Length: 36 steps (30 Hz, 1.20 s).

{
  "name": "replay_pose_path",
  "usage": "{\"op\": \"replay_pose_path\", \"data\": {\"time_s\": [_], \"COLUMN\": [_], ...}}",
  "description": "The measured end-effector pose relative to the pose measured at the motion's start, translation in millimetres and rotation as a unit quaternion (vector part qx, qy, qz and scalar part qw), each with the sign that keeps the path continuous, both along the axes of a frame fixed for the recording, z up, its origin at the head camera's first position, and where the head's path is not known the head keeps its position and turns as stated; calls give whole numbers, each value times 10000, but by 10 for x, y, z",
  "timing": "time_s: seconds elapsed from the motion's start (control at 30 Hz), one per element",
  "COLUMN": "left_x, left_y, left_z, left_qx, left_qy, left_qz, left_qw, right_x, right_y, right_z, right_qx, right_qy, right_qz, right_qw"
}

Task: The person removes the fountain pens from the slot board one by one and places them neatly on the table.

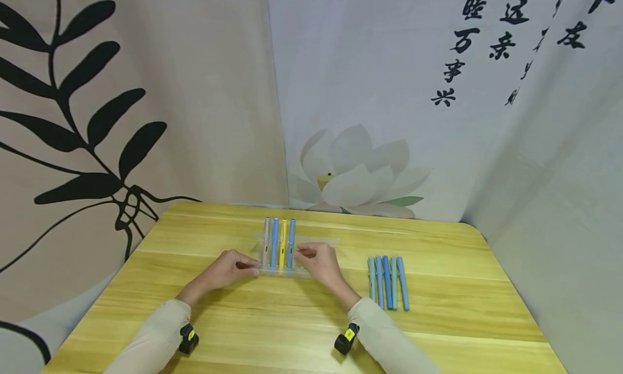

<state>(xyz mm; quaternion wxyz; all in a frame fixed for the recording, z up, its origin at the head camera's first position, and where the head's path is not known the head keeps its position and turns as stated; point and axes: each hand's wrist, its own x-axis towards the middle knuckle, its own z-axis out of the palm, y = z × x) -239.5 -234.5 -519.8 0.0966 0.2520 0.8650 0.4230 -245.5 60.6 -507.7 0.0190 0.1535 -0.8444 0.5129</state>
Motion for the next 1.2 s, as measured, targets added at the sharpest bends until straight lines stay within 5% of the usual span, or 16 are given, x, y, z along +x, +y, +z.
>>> {"op": "replay_pose_path", "data": {"time_s": [1.2], "left_x": [4], "left_y": [2], "left_z": [8], "left_qx": [-90], "left_qy": [29], "left_qz": [47], "left_qw": [9999], "right_x": [-63], "right_y": [-180], "right_z": [53], "right_qx": [-110], "right_qy": [-95], "right_qz": [-105], "right_qw": [9998]}}
